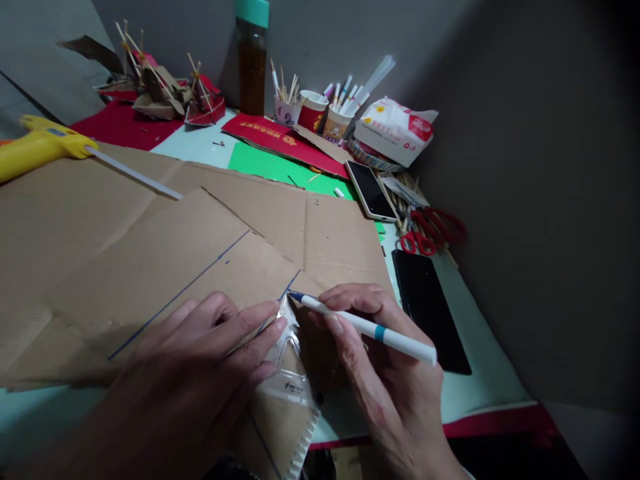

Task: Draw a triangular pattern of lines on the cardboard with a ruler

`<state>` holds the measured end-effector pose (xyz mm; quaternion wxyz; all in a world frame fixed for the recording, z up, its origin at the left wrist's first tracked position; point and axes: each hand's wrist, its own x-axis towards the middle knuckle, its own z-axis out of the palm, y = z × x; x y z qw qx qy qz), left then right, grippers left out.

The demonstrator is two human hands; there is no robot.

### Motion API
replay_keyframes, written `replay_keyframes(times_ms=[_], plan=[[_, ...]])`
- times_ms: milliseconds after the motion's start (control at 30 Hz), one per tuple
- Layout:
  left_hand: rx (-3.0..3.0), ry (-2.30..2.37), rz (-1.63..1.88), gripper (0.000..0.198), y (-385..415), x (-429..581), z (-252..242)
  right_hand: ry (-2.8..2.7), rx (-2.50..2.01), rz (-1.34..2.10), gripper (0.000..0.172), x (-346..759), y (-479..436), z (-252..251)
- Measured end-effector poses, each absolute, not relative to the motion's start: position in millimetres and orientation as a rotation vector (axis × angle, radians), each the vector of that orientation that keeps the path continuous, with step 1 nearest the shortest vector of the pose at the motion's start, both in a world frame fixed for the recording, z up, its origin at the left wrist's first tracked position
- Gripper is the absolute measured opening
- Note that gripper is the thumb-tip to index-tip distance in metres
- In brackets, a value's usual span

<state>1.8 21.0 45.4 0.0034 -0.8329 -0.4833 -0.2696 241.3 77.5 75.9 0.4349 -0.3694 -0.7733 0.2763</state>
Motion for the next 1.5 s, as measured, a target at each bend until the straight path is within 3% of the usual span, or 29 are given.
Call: replay_keyframes(times_ms=[200,633,967,1267,1500], plan=[[-2.61,-1.699,-0.945,0.042,17.5,9.3,37.1,-1.938,-0.924,0.665,0.01,236.7,82.3,80.0],[-2.594,-1.753,-0.885,0.039,17.4,12.4,41.4,-1.979,-0.919,0.707,0.007,236.6,88.7,85.0],[-2.599,-1.723,-0.655,0.048,7.8,9.7,51.3,-2.008,-0.936,0.79,0.009,237.7,93.9,92.7],[-2.541,-1.693,-0.705,0.057,9.3,8.3,42.6,-1.96,-0.909,0.818,0.01,236.6,95.2,89.2],[-2.549,-1.809,-0.846,0.053,19.8,19.6,45.1,-1.99,-0.865,0.741,0.01,235.7,96.9,86.5]])
